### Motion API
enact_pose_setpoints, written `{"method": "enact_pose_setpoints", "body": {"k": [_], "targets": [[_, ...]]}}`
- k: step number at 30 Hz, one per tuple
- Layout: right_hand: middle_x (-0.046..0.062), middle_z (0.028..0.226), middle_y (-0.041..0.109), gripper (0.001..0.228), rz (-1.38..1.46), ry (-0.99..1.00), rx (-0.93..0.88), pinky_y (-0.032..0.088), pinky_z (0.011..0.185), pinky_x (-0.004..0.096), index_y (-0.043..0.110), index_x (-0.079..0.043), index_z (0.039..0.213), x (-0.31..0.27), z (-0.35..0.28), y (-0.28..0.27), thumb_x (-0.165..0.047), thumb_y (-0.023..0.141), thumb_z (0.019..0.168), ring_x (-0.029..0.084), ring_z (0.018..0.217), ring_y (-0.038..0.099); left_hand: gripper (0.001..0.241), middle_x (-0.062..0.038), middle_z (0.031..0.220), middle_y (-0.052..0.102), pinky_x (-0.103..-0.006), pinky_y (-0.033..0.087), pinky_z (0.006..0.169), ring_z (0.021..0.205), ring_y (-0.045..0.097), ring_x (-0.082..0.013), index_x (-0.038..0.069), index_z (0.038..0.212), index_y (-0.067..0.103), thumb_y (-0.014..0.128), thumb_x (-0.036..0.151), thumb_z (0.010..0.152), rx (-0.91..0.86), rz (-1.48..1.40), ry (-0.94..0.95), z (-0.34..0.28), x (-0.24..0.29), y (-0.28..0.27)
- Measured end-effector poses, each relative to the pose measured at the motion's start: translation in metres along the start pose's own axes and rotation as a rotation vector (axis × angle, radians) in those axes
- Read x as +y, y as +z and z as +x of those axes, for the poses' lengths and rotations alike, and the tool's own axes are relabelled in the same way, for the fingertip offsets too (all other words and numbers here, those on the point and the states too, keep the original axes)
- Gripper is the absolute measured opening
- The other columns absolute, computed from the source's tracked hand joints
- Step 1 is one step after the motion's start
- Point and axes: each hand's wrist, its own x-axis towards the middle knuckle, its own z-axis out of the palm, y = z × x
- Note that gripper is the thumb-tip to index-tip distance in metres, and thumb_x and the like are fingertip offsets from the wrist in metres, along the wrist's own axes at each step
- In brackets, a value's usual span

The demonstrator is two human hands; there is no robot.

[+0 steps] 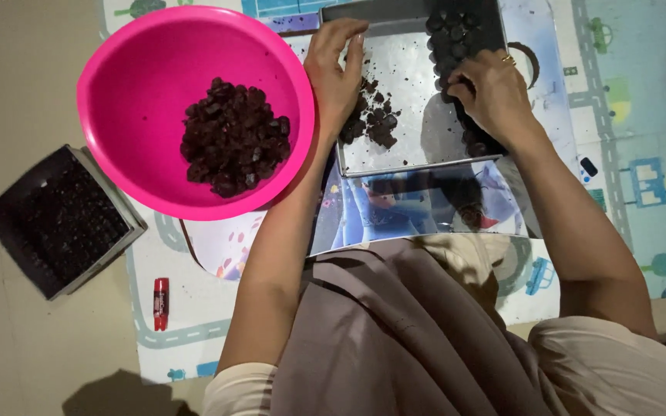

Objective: Portioning dark dough from a tray and rolling it into small uniform balls by hand.

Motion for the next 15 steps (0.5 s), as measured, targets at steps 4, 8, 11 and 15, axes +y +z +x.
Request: {"method": "enact_pose_setpoints", "body": {"k": [4, 8, 11, 15], "targets": [[0.018, 0.100, 0.071, 0.015, -0.026, -0.081, 0.141, 0.056, 0.081, 0.046, 0.077, 0.001, 0.115, -0.031, 0.007, -0.010, -0.007, 0.082, 0.104, 0.036, 0.097, 0.063, 0.022, -0.002, 0.115, 0.068, -0.0348, 0.056, 0.097, 0.112, 0.066, -0.0188, 0.013, 0.116, 0.072, 0.054, 0.019, 0.105, 0.032, -0.064, -0.030, 0.000, 0.002, -0.001], [0.020, 0.113, 0.075, 0.031, 0.186, -0.123, -0.167, 0.057, 0.095, 0.043, 0.074, 0.001, 0.117, -0.098, 0.024, -0.022, -0.023, 0.079, 0.098, 0.035, 0.108, 0.069, 0.025, -0.001, 0.115, 0.067, -0.0338, 0.055, 0.095, 0.112, 0.066, -0.0179, 0.014, 0.115, 0.072, 0.051, 0.025, 0.106, -0.019, -0.040, -0.041, 0.001, 0.009, -0.004], [0.017, 0.123, 0.062, 0.048, 0.122, -0.076, -0.559, 0.058, 0.099, 0.046, 0.065, -0.005, 0.129, -0.120, 0.027, -0.006, -0.034, 0.076, 0.093, 0.035, 0.116, 0.063, 0.020, 0.000, 0.114, 0.068, -0.0323, 0.056, 0.090, 0.109, 0.067, -0.0174, 0.014, 0.113, 0.072, 0.054, 0.018, 0.105, -0.009, -0.025, -0.008, 0.003, 0.009, -0.003], [0.019, 0.100, 0.061, 0.019, 0.155, -0.311, -0.360, 0.055, 0.058, 0.045, 0.068, 0.001, 0.111, -0.096, 0.030, 0.035, -0.014, 0.070, 0.100, 0.037, 0.083, 0.067, 0.020, -0.001, 0.111, 0.068, -0.0321, 0.056, 0.090, 0.105, 0.068, -0.0181, 0.013, 0.113, 0.071, 0.054, 0.017, 0.104, 0.002, -0.021, 0.017, 0.003, 0.011, -0.004]]}}
